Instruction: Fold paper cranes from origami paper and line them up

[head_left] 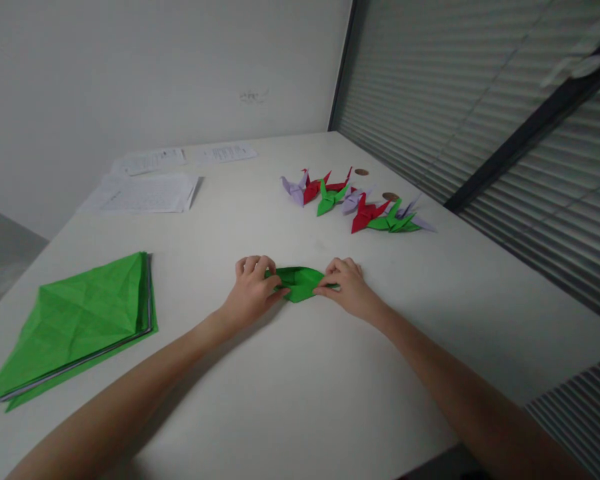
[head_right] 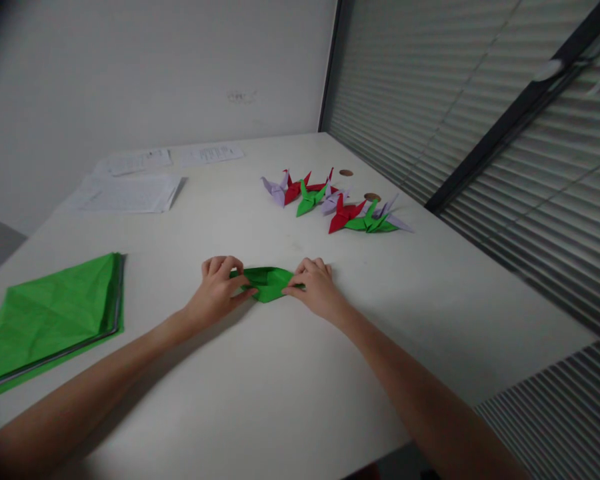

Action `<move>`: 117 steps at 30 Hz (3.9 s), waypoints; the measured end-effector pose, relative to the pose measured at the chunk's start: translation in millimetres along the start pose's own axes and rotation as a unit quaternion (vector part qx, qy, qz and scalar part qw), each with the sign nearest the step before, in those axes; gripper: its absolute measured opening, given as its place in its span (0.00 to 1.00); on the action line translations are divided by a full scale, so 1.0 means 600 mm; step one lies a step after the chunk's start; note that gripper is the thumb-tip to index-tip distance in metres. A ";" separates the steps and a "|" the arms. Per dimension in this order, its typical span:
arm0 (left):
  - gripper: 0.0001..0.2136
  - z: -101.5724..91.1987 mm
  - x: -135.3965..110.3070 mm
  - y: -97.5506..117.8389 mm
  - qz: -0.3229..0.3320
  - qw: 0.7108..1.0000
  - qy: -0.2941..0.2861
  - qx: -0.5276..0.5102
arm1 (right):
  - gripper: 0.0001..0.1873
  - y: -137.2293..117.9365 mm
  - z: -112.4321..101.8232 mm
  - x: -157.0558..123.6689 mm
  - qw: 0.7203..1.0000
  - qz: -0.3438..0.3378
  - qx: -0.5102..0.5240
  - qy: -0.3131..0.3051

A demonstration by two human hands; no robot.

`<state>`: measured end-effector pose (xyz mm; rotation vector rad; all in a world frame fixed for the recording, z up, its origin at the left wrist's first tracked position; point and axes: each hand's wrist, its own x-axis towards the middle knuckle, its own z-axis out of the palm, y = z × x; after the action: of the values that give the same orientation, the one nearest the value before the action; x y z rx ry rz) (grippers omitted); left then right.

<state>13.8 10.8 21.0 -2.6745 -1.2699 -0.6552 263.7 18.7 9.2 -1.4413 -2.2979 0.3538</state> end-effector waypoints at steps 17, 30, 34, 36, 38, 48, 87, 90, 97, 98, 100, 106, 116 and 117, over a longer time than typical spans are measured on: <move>0.11 0.031 -0.005 -0.007 -0.057 0.980 -0.065 -0.177 | 0.05 0.005 0.011 -0.002 0.991 0.122 0.002 0.055; 0.09 0.039 -0.005 -0.025 0.003 0.982 -0.061 -0.177 | 0.05 0.001 -0.002 -0.001 0.991 0.116 -0.037 0.059; 0.14 0.029 -0.011 0.001 0.130 0.989 -0.026 -0.070 | 0.04 -0.006 0.012 -0.004 0.992 0.104 -0.027 0.066; 0.13 0.025 -0.013 0.021 0.185 0.980 -0.042 -0.068 | 0.04 -0.014 0.022 -0.007 0.992 0.095 -0.025 0.073; 0.12 0.023 -0.014 0.038 0.190 0.976 -0.055 -0.088 | 0.05 -0.022 0.029 -0.009 0.993 0.083 -0.027 0.076; 0.15 0.018 -0.015 0.048 0.144 0.981 -0.105 -0.079 | 0.12 -0.008 0.008 -0.008 0.994 0.043 -0.075 0.070; 0.19 0.005 -0.012 0.042 0.100 0.989 -0.114 -0.007 | 0.04 0.005 0.008 -0.005 0.997 0.035 -0.008 0.066; 0.19 0.005 -0.013 0.042 0.094 0.989 -0.114 -0.003 | 0.04 0.002 0.016 -0.005 0.995 0.031 0.000 0.092; 0.20 0.015 -0.012 0.043 0.141 0.984 -0.102 -0.037 | 0.04 -0.002 0.025 -0.007 0.995 0.035 0.010 0.093; 0.21 0.015 -0.012 0.044 0.142 0.984 -0.104 -0.036 | 0.05 -0.004 0.026 -0.007 0.995 0.033 0.006 0.091; 0.24 0.013 -0.013 0.047 0.133 0.985 -0.106 -0.029 | 0.05 -0.007 0.026 -0.008 0.996 0.033 0.000 0.087; 0.31 0.017 -0.016 0.056 0.126 0.984 -0.103 -0.072 | 0.05 -0.015 0.025 -0.007 0.996 0.029 -0.006 0.090; 0.32 0.016 -0.013 0.060 0.104 0.987 -0.117 -0.036 | 0.05 -0.010 0.031 -0.006 0.993 0.021 0.034 0.112; 0.32 0.015 -0.014 0.060 0.096 0.988 -0.119 -0.028 | 0.06 -0.008 0.032 -0.005 0.993 0.021 0.045 0.110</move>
<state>39.4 -15.8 12.5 -2.9445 -1.0324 -0.3608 252.3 13.8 -6.3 -1.4102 -2.0542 0.2913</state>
